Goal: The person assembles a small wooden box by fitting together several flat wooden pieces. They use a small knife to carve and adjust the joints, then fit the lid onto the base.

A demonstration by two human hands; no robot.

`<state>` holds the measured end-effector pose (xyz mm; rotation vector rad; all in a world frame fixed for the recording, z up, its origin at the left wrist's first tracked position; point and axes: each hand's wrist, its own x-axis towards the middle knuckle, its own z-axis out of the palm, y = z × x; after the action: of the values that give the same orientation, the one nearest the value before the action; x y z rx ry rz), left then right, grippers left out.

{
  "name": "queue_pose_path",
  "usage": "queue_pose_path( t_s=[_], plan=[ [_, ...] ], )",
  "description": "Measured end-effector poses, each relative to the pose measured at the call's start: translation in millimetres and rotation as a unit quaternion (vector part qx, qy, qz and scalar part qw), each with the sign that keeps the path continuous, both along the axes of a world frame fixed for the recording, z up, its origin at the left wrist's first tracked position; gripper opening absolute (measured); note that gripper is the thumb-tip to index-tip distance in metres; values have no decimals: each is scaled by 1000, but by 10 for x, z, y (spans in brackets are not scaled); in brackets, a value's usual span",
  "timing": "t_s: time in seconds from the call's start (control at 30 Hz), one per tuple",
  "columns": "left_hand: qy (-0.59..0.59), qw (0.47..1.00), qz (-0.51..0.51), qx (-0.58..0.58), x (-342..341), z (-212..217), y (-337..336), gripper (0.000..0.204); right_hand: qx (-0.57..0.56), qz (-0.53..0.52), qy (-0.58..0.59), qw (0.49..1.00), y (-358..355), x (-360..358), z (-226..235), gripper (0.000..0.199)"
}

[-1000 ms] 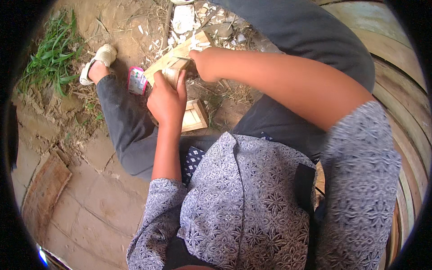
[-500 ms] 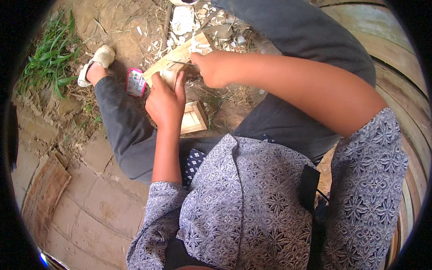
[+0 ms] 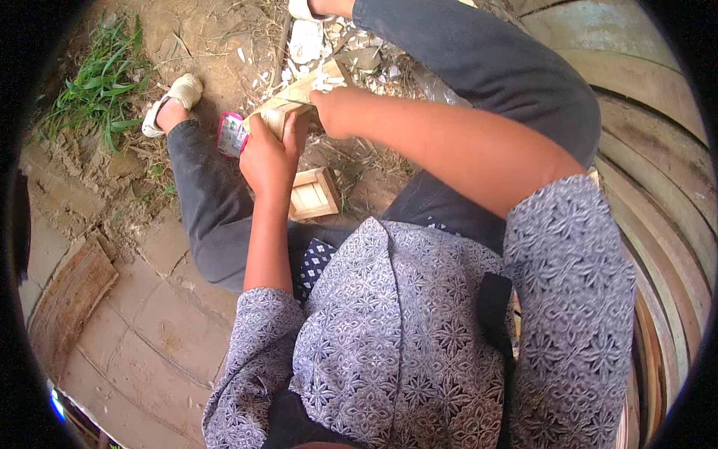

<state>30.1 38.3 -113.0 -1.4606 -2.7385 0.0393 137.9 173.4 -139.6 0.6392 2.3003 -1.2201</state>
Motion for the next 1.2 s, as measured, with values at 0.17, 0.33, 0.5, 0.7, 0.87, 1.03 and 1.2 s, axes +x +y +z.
queue_pose_path(
  t_s=[0.17, 0.33, 0.5, 0.7, 0.87, 1.03, 1.2],
  plan=[
    [-4, 1000, 1, -16, 54, -41, -52, 53, 48, 22, 6, 999, -8, -22, 147, 48],
    [-40, 999, 12, -5, 80, 20, -50, 52, 27, 117, -98, 988, 99, -10, 338, 43],
    [-26, 1000, 5, -9, 33, 0, -53, 49, 27, 51, -68, 996, -26, 1, 252, 37],
    [-47, 999, 4, 8, 64, 16, -47, 51, 60, 79, -64, 993, 4, -392, -125, 28],
    [-9, 1000, -6, -6, 3, -9, -32, 52, 66, 65, -43, 995, 176, -135, -149, 31],
    [-10, 1000, 7, -10, 57, 6, -67, 52, 29, 94, -27, 995, 210, 117, 124, 31],
    [-24, 1000, 6, -7, 84, -29, -78, 53, 36, 96, -70, 992, 113, 20, 220, 33]
  ],
)
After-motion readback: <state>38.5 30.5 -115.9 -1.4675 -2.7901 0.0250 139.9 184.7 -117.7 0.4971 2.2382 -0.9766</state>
